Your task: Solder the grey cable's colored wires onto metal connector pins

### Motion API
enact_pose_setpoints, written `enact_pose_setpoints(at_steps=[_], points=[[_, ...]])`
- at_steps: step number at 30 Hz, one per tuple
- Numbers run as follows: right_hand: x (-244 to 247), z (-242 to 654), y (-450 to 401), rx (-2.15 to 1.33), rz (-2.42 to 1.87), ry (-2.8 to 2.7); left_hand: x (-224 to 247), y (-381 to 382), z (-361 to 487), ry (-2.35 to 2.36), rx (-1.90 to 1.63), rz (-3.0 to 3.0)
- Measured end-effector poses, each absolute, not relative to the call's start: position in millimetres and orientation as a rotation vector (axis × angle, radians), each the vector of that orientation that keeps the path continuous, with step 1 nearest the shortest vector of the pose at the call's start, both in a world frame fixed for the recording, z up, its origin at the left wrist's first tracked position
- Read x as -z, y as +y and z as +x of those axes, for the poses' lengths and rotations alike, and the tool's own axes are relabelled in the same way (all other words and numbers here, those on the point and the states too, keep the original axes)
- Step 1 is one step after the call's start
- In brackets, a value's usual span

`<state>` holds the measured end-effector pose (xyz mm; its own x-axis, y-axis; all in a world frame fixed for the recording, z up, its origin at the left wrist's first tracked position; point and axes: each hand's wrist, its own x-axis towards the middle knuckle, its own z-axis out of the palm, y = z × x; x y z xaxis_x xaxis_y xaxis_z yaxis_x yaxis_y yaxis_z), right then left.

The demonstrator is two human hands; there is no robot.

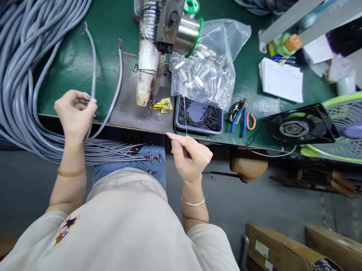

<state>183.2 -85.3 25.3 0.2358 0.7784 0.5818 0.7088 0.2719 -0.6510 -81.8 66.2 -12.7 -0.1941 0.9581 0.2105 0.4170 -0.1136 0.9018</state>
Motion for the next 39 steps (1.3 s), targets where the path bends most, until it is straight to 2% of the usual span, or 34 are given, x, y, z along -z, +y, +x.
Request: enact_pose_setpoints(at_steps=[2, 6, 11, 16, 22, 26, 31, 35, 39], points=[[-25, 186, -85, -0.115, -1.441, -1.427, -5, 50, -84, 1.345, -1.397, 1.300], [-30, 187, -79, -0.251, -1.428, -1.295, -43, 5, -90, 0.974, -1.237, 1.295], [-39, 186, -66, -0.593, -1.223, -1.141, -39, -26, -96, 0.676, -0.852, 1.519], [-40, 205, -58, -0.865, -1.075, -0.969, -12, -39, -107, 0.736, -0.586, 1.615], [-38, 211, -61, -0.914, -1.138, -0.811, 6, -51, -138, 0.883, -0.412, 1.544], [-36, 199, -66, -0.950, -1.182, -0.908, 15, -50, -133, 0.905, -0.234, 1.573], [-32, 177, -71, -1.028, -1.305, -1.275, 11, -43, -65, 0.802, -0.453, 1.401], [-28, 163, -72, -0.710, -1.389, -1.474, -2, -37, -7, 0.793, -0.771, 1.090], [-24, 164, -72, -0.560, -1.458, -1.306, -7, -35, 7, 0.853, -0.916, 1.025]])
